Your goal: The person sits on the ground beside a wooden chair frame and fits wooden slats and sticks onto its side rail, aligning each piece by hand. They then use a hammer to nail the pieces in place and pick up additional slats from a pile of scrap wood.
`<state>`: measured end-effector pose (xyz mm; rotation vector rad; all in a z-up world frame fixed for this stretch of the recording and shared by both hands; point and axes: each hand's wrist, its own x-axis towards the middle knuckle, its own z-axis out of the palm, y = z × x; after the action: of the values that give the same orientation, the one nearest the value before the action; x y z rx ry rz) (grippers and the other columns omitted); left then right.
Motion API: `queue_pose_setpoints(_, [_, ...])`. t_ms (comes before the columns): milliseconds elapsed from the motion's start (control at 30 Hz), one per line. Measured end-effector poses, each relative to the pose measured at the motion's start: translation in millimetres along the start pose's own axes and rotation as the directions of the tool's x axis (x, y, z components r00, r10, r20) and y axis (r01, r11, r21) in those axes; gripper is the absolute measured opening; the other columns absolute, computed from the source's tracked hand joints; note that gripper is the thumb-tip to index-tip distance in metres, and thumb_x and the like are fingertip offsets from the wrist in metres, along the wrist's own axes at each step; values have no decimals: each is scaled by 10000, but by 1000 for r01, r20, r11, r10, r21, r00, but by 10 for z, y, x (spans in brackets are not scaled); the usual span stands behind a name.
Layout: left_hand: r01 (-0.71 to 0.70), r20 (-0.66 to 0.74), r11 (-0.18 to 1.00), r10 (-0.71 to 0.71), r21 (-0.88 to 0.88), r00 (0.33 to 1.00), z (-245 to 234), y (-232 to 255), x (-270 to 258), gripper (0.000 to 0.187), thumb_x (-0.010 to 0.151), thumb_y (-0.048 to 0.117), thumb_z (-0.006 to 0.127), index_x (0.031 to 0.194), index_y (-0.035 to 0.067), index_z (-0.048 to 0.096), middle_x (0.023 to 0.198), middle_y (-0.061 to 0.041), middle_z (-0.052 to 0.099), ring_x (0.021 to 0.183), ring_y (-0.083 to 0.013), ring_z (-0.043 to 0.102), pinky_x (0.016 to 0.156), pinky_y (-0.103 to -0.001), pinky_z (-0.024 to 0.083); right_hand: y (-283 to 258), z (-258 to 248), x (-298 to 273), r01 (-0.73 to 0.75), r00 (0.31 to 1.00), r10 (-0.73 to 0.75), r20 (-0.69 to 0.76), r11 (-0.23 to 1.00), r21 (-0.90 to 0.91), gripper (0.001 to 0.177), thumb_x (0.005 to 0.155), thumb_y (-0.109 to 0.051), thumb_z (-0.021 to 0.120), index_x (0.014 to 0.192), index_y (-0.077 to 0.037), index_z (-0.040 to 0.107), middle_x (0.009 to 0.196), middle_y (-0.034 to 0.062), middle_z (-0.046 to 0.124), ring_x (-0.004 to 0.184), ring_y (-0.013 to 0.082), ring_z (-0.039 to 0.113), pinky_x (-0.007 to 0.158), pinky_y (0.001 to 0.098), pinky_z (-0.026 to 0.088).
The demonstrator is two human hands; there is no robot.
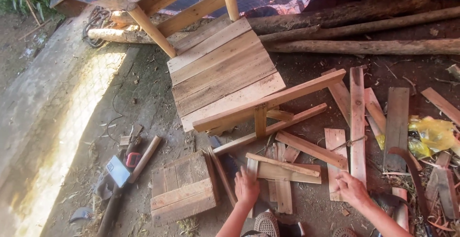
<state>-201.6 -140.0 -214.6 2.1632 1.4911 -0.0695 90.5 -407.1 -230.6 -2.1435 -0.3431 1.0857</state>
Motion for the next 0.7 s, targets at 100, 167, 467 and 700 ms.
queue_pose_setpoints(100, [-64,-146,995,52,-80,988,150,-156,28,395,845,263,672,1218,182,570,1172,-155,542,989,-406,610,790,-519,544,172,48,-50,39,999,-29,28,862,-506,236,952,-171,522,1132,-248,653,858,-61,857,775,127,817,663,303,627])
queue_pose_setpoints(167, [-5,-60,998,1,-63,998,63,-92,14,427,825,213,661,1243,186,580,1228,-152,504,1047,-401,586,854,-505,532,134,39,-122,44,999,-30,36,840,-540,201,953,-183,547,1108,-239,662,737,-39,787,632,118,718,552,277,557])
queue_pose_setpoints(467, [49,-65,998,-52,-38,997,321,-187,95,584,713,197,722,1240,83,497,1331,-212,485,1149,-425,538,929,-494,501,266,97,-231,49,998,-24,53,824,-564,194,885,-229,593,986,-277,753,761,-26,835,678,200,763,686,338,580])
queue_pose_setpoints(700, [113,24,945,-111,-307,993,-85,47,-148,544,708,99,671,1213,159,480,1211,-101,582,1060,-376,621,904,-461,506,118,259,-341,56,984,68,167,764,-642,218,944,-206,642,1007,-328,811,1019,-197,900,917,13,848,794,212,665])
